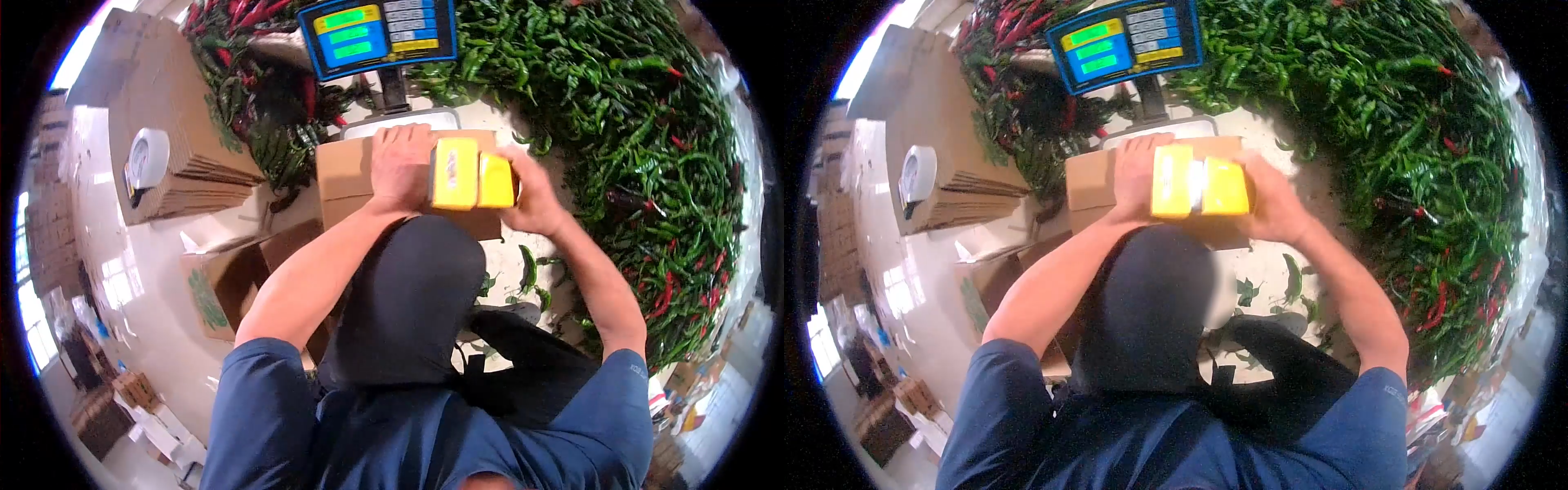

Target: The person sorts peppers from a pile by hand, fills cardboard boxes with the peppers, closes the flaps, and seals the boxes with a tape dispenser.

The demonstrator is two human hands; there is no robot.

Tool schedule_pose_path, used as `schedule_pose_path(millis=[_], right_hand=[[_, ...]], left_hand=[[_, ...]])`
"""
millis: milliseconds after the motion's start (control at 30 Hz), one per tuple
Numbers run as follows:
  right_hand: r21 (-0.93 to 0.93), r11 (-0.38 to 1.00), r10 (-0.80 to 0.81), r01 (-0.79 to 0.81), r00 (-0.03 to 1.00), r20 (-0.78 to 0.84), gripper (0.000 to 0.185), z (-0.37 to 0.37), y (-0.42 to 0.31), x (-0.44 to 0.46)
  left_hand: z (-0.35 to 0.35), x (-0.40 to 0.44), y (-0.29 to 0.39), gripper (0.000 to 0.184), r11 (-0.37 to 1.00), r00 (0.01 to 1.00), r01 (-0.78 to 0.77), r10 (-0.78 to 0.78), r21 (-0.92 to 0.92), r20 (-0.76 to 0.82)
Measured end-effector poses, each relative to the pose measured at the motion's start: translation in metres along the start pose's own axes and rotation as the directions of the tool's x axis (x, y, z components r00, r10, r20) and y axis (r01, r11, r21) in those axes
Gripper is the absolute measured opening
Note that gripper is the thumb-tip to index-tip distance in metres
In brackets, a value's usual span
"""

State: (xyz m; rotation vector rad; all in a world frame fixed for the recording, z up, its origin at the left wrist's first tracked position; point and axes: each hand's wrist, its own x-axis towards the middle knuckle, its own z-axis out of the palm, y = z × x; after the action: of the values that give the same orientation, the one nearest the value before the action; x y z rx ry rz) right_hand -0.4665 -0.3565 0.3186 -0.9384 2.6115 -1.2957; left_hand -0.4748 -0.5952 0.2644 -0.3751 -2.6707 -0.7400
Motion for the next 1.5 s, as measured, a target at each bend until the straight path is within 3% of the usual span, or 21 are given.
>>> schedule_pose_path(millis=[33, 67, 233, 333, 467, 567, 600, 633, 667, 700, 733, 800, 833, 933, 967, 1067, 1167, 1267, 1367, 1433, 1500], right_hand=[[0.046, 0.999, -0.012, 0.012, 1.0, -0.007, 0.057, 0.013, 0.004, -0.003], [0.094, 0.995, -0.028, 0.029, 1.0, -0.013, 0.058, 0.022, 0.006, -0.003], [0.158, 0.987, -0.017, 0.013, 1.0, 0.022, 0.059, 0.031, 0.005, -0.002], [0.121, 0.993, -0.019, 0.012, 0.998, 0.053, 0.063, 0.026, -0.004, 0.005], [0.104, 0.994, 0.016, -0.029, 0.992, 0.122, 0.066, 0.022, -0.007, 0.011], [0.1, 0.985, 0.124, -0.141, 0.979, 0.161, 0.067, 0.028, -0.001, 0.003], [0.089, 0.979, 0.164, -0.181, 0.972, 0.169, 0.068, 0.029, 0.007, 0.0], [0.11, 0.962, 0.225, -0.249, 0.956, 0.189, 0.069, 0.029, 0.011, -0.001], [0.128, 0.94, 0.286, -0.316, 0.935, 0.209, 0.071, 0.03, 0.015, -0.001], [0.011, 0.971, 0.232, -0.24, 0.951, 0.205, 0.072, 0.023, 0.0, 0.005], [-0.106, 0.982, 0.178, -0.158, 0.962, 0.207, 0.072, 0.021, -0.009, 0.008], [-0.094, 0.987, 0.145, -0.128, 0.97, 0.196, 0.073, 0.022, -0.009, 0.008], [-0.089, 0.99, 0.126, -0.111, 0.973, 0.191, 0.073, 0.022, -0.009, 0.01], [-0.117, 0.985, 0.153, -0.129, 0.963, 0.22, 0.074, 0.018, -0.021, 0.015], [-0.135, 0.982, 0.157, -0.129, 0.963, 0.219, 0.075, 0.018, -0.021, 0.015], [-0.175, 0.976, 0.165, -0.128, 0.962, 0.217, 0.076, 0.018, -0.02, 0.014], [-0.19, 0.973, 0.175, -0.134, 0.96, 0.22, 0.078, 0.018, -0.023, 0.016], [-0.185, 0.968, 0.21, -0.169, 0.951, 0.228, 0.079, 0.017, -0.021, 0.015], [-0.167, 0.971, 0.207, -0.168, 0.944, 0.257, 0.078, 0.017, -0.015, 0.012], [-0.168, 0.977, 0.176, -0.133, 0.947, 0.269, 0.076, 0.015, -0.015, 0.011], [-0.196, 0.965, 0.222, -0.172, 0.937, 0.271, 0.073, 0.014, -0.02, 0.012]], left_hand=[[0.0, 0.001, -0.003, 0.016, 1.0, 0.998, 0.011, -0.009, -0.021, 0.065], [0.009, -0.002, -0.006, 0.018, 0.999, 0.997, 0.043, -0.046, 0.032, 0.068], [-0.001, 0.003, -0.004, 0.02, 0.994, 0.995, 0.083, -0.079, -0.077, 0.062], [-0.012, 0.004, -0.008, 0.023, 0.983, 0.999, 0.04, -0.034, -0.18, 0.036], [-0.026, 0.003, -0.015, 0.018, 0.969, 0.993, -0.001, 0.03, -0.245, 0.118], [-0.016, -0.001, -0.032, 0.019, 0.94, 0.984, -0.139, 0.167, -0.313, 0.065], [-0.016, -0.007, -0.037, 0.022, 0.75, 0.99, 0.135, -0.075, -0.648, 0.12], [-0.018, -0.01, -0.04, 0.025, 0.384, 0.93, 0.344, -0.267, -0.857, 0.254], [-0.018, -0.013, -0.044, 0.028, -0.076, 0.819, 0.448, -0.366, -0.891, 0.442], [-0.034, -0.023, -0.055, 0.035, -0.026, 0.839, 0.417, -0.373, -0.908, 0.396], [-0.06, -0.023, -0.049, 0.035, -0.113, 0.709, 0.559, -0.448, -0.822, 0.544], [-0.12, -0.021, -0.021, 0.035, -0.322, 0.362, 0.748, -0.536, -0.581, 0.763], [-0.124, -0.027, -0.018, 0.038, -0.368, 0.358, 0.74, -0.495, -0.564, 0.792], [-0.133, -0.037, 0.002, 0.035, -0.297, 0.43, 0.751, -0.458, -0.59, 0.778], [-0.122, -0.044, -0.002, 0.031, -0.317, 0.502, 0.697, -0.425, -0.643, 0.754], [-0.117, -0.041, 0.005, 0.026, -0.265, 0.53, 0.663, -0.493, -0.7, 0.689], [-0.114, -0.038, 0.012, 0.022, -0.112, 0.547, 0.672, -0.592, -0.732, 0.593], [-0.122, -0.036, 0.022, 0.017, 0.407, 0.682, 0.665, -0.673, -0.626, 0.287], [-0.139, -0.04, 0.017, 0.017, 0.62, 0.761, 0.611, -0.631, -0.493, 0.15], [-0.176, -0.048, -0.003, 0.012, 0.677, 0.777, 0.542, -0.629, -0.498, -0.01], [-0.22, -0.055, -0.033, 0.013, 0.526, 0.623, 0.577, -0.778, -0.625, -0.08]])
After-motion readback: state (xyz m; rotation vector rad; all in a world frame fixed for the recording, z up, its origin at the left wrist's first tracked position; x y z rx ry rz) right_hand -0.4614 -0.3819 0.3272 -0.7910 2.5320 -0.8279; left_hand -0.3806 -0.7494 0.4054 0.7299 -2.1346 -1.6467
